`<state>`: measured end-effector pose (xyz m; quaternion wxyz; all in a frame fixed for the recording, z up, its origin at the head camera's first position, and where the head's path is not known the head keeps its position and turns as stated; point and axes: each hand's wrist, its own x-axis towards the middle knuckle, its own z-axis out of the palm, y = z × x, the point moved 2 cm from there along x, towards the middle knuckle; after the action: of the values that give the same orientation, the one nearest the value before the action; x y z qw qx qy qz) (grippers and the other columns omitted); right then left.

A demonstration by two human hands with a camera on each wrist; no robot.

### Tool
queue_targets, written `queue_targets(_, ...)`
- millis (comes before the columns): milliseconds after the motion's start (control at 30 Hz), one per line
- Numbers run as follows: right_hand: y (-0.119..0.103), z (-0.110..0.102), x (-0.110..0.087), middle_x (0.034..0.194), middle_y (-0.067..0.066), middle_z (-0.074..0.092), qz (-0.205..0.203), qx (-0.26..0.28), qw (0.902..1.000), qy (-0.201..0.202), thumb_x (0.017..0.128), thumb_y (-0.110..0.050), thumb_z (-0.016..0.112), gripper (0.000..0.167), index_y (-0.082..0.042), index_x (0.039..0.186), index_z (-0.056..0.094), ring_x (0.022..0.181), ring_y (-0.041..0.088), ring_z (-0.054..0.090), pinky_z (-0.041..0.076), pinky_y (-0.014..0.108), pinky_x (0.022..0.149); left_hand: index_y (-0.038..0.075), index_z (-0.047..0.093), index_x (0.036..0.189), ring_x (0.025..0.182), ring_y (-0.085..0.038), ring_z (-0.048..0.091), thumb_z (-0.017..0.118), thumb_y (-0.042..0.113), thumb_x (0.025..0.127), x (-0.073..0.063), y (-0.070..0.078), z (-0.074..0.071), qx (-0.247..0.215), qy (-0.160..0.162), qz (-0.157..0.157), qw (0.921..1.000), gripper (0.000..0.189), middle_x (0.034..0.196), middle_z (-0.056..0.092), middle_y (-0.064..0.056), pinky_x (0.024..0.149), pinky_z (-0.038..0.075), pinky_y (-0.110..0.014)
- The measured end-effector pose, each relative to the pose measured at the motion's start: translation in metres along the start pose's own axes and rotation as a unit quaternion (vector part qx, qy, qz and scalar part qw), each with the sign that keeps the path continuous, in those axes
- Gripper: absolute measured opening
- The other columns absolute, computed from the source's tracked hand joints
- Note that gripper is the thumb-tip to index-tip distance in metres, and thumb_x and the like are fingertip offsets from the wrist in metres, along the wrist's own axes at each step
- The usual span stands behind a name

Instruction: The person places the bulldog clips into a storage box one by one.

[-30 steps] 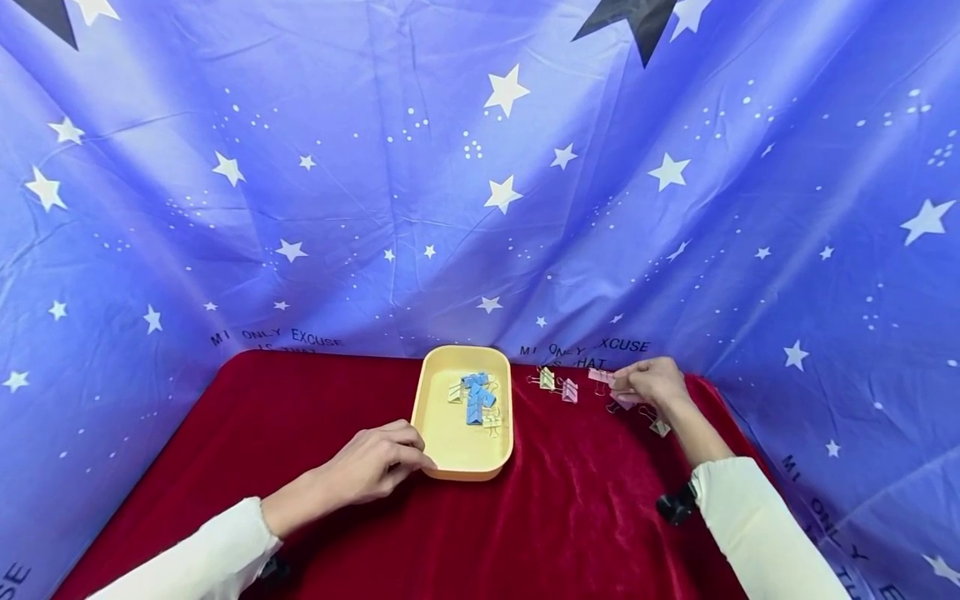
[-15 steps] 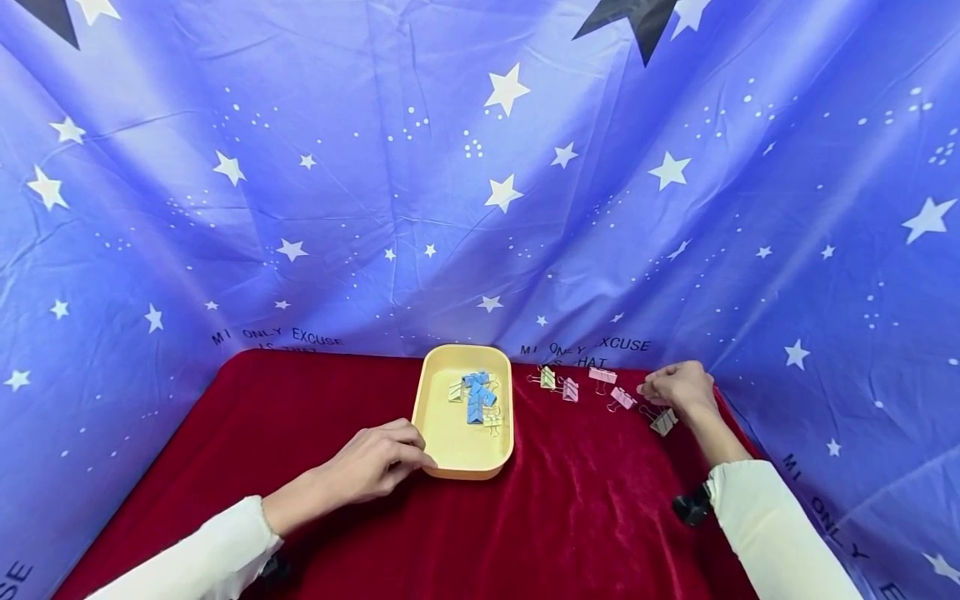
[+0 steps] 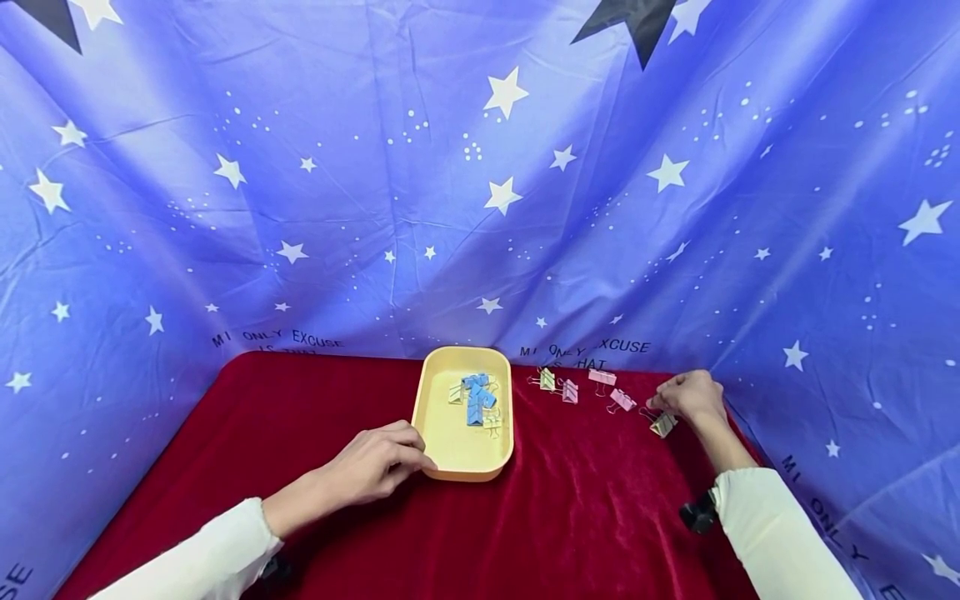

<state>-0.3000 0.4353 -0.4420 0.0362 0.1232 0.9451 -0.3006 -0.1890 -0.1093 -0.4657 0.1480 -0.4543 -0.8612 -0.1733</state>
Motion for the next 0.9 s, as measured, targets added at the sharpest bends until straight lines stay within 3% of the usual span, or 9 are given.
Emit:
queue_targets(167,-0.001,0.005,-0.003,0.105,0.017,0.086,-0.024,-0.028,0.9993,0.009,0.085,-0.027,0.092,0.041,0.0,0.115,0.085,0.126,0.063,0.063,0.051,0.07,0.105,0.027,0.091,0.108,0.1,-0.006,0.067,0.081,0.002,0.095,0.0,0.0,0.001,-0.002,-0.001,0.0,1.0,0.03,0.1,0.074,0.011,0.082,0.058,-0.018)
queue_targets(267,-0.003,0.007,-0.006,0.106,0.019,0.086,-0.043,-0.049,0.9977,0.018,0.084,-0.027,0.094,0.045,0.001,0.117,0.083,0.12,0.06,0.067,0.056,0.062,0.093,0.027,0.091,0.108,0.1,-0.006,0.067,0.081,0.002,0.095,0.0,0.0,0.001,-0.004,-0.001,-0.001,1.0,0.03,0.099,0.074,0.01,0.082,0.057,-0.018)
queue_targets(500,-0.002,0.013,-0.004,0.099,0.015,0.087,-0.065,-0.056,0.9962,0.016,0.085,-0.02,0.09,0.039,0.001,0.117,0.084,0.113,0.055,0.073,0.056,0.052,0.084,0.027,0.091,0.108,0.1,-0.007,0.067,0.081,0.002,0.096,0.0,0.001,0.002,-0.005,0.0,-0.001,1.0,0.029,0.099,0.073,0.01,0.082,0.057,-0.018)
queue_targets(667,-0.002,0.012,0.0,0.1,0.019,0.086,-0.082,-0.061,0.9947,0.011,0.09,-0.019,0.088,0.034,0.003,0.114,0.084,0.095,0.037,0.074,0.051,0.038,0.075,0.027,0.091,0.108,0.1,-0.006,0.067,0.082,0.002,0.095,0.0,0.0,0.002,-0.002,0.003,0.0,1.0,0.03,0.099,0.074,0.011,0.081,0.057,-0.018)
queue_targets(767,-0.004,0.01,0.002,0.101,0.021,0.085,-0.091,-0.065,0.9937,0.002,0.092,-0.019,0.087,0.032,0.005,0.113,0.083,0.09,0.031,0.073,0.051,0.038,0.074,0.027,0.091,0.107,0.099,-0.006,0.066,0.082,0.002,0.094,0.0,0.0,0.001,-0.003,0.006,-0.001,1.0,0.03,0.098,0.074,0.011,0.078,0.056,-0.017)
queue_targets(900,-0.003,0.009,0.005,0.1,0.019,0.085,-0.092,-0.057,0.994,-0.016,0.091,-0.019,0.088,0.027,0.002,0.108,0.085,0.09,0.031,0.073,0.055,0.048,0.081,0.027,0.091,0.107,0.098,-0.006,0.065,0.082,0.001,0.094,0.0,0.0,0.001,-0.007,0.005,-0.004,1.0,0.03,0.098,0.073,0.011,0.077,0.055,-0.016)
